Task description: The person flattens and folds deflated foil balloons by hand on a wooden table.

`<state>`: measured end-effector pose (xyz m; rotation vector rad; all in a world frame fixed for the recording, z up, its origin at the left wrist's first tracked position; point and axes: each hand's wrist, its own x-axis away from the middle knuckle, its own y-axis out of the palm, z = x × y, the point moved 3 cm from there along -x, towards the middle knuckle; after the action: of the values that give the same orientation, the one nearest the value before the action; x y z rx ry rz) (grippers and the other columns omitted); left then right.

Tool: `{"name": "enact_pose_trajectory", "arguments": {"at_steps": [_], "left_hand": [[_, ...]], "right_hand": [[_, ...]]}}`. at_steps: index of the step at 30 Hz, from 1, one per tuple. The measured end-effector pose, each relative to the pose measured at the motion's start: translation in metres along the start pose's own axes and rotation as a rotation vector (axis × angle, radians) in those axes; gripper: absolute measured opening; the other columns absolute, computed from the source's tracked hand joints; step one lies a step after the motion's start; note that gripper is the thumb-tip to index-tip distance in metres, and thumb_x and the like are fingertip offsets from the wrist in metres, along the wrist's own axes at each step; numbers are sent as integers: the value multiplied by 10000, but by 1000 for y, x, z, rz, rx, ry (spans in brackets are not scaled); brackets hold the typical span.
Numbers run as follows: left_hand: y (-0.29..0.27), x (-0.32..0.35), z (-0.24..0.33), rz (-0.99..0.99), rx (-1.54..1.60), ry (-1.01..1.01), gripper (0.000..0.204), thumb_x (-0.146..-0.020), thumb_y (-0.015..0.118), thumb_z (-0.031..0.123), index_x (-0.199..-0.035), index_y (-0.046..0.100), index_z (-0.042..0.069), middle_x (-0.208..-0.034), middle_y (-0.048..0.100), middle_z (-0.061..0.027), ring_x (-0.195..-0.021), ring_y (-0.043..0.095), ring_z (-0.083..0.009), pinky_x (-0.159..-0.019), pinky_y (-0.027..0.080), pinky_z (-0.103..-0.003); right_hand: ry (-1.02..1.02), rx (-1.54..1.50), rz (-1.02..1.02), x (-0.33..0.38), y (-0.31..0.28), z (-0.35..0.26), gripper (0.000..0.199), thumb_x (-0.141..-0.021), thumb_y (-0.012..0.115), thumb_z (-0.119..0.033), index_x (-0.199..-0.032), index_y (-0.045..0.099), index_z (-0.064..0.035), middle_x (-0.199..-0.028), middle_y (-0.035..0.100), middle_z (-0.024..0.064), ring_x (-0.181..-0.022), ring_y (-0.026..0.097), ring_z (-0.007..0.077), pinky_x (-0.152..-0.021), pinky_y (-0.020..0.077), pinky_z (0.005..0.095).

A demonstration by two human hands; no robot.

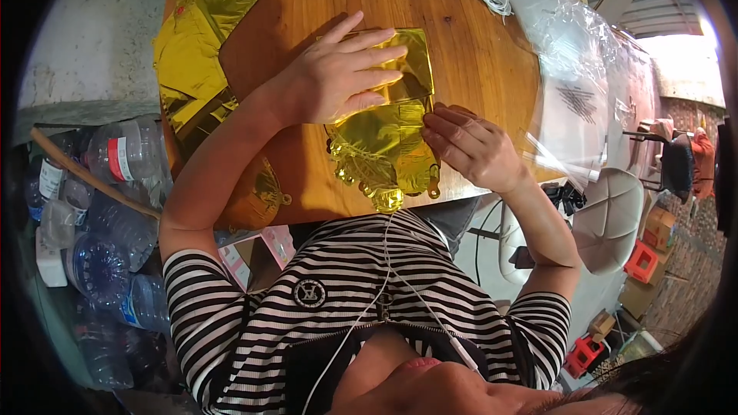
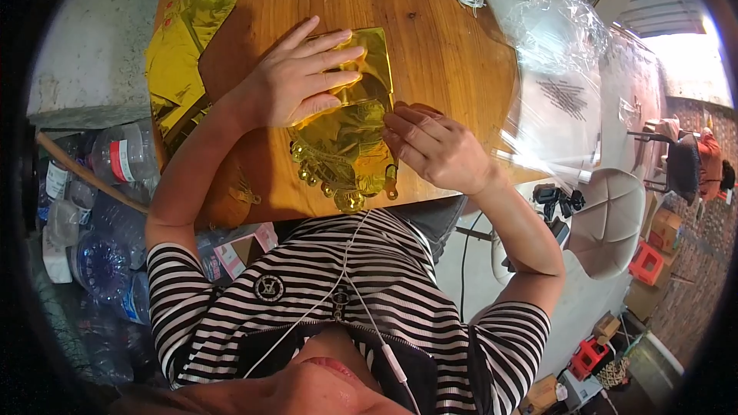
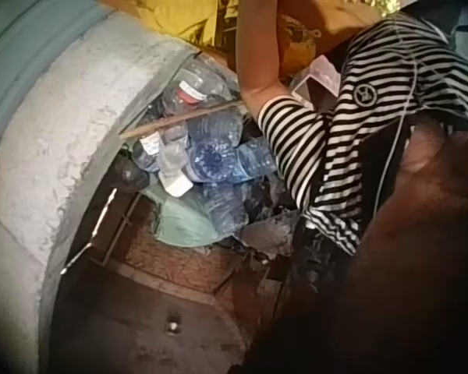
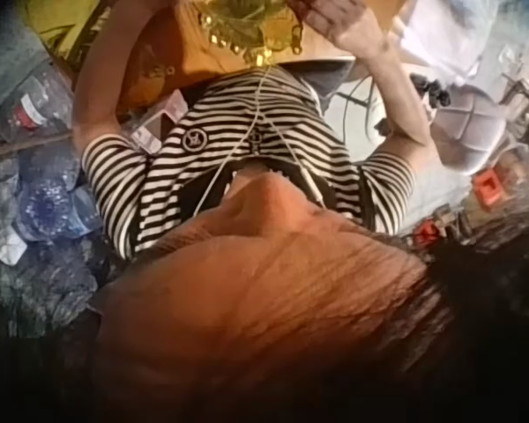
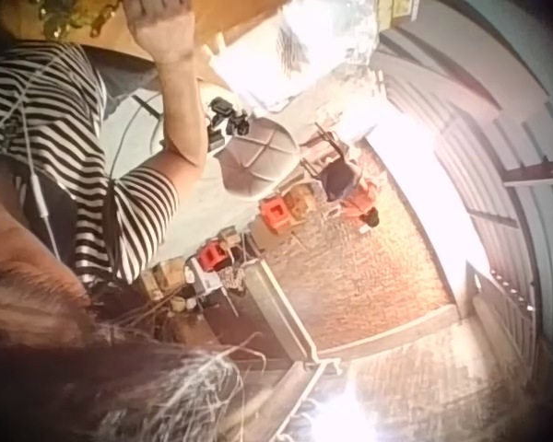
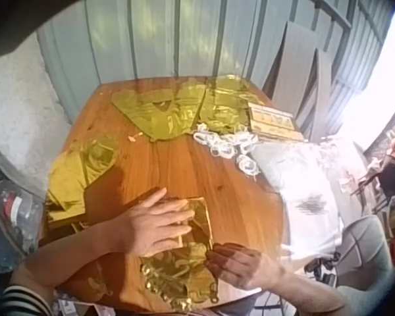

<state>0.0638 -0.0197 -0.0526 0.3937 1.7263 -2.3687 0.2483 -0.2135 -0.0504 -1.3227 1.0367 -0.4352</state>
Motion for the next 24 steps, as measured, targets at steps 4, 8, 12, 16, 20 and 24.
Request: {"name": "enact_pose_trajectory", "arguments": {"at_steps": [4,8,12,16,20,24], "left_hand": [[1,7,-2,15,9,-8,379,-887,737,184,-1254,712,95,-1482,574,-107,-1439,471,-309,-1231,265,-566],[-15,2,3,75,0,-22,362,-881,738,171,-1236,718,99,-1431,613,-99,-1374,530,-306,-1175,351,-538],[-33,19,-18,121,-5,-406,267,-902,735,152,-1159,729,82,-1106,722,-73,-1017,685,-279,-883,526,-439],[-31,53,-15,148,345,-827,228,-947,733,227,-1043,724,20,-816,716,-45,-666,677,-160,-606,531,-310],[-25,61,-8,123,791,-1111,328,-948,741,322,-1002,725,-1,-782,698,-13,-593,616,-70,-525,482,-248],[-20,55,-11,114,893,-1177,354,-924,759,349,-1002,732,5,-788,681,2,-577,573,-55,-503,443,-227]], "right_hand": [[5,-1,6,-2,1,0,355,-831,703,-114,-1172,705,-16,-1215,698,121,-1159,681,295,-987,578,390],[-17,6,23,-8,-1,0,337,-815,724,-101,-1140,712,-14,-1198,700,111,-1136,689,290,-967,592,382],[14,-5,65,-4,0,-1,337,-761,768,-55,-1094,731,-18,-1177,704,106,-1098,699,272,-945,608,379],[18,-25,48,-4,-2,0,358,-759,766,-54,-1114,727,-19,-1187,702,105,-1094,700,265,-944,607,378],[16,-37,44,-4,-1,0,378,-743,768,-57,-1116,725,-16,-1193,703,105,-1103,701,273,-941,606,380],[20,-54,60,-2,1,1,387,-733,762,-63,-1114,724,-13,-1198,706,107,-1122,700,292,-932,606,384]]}}
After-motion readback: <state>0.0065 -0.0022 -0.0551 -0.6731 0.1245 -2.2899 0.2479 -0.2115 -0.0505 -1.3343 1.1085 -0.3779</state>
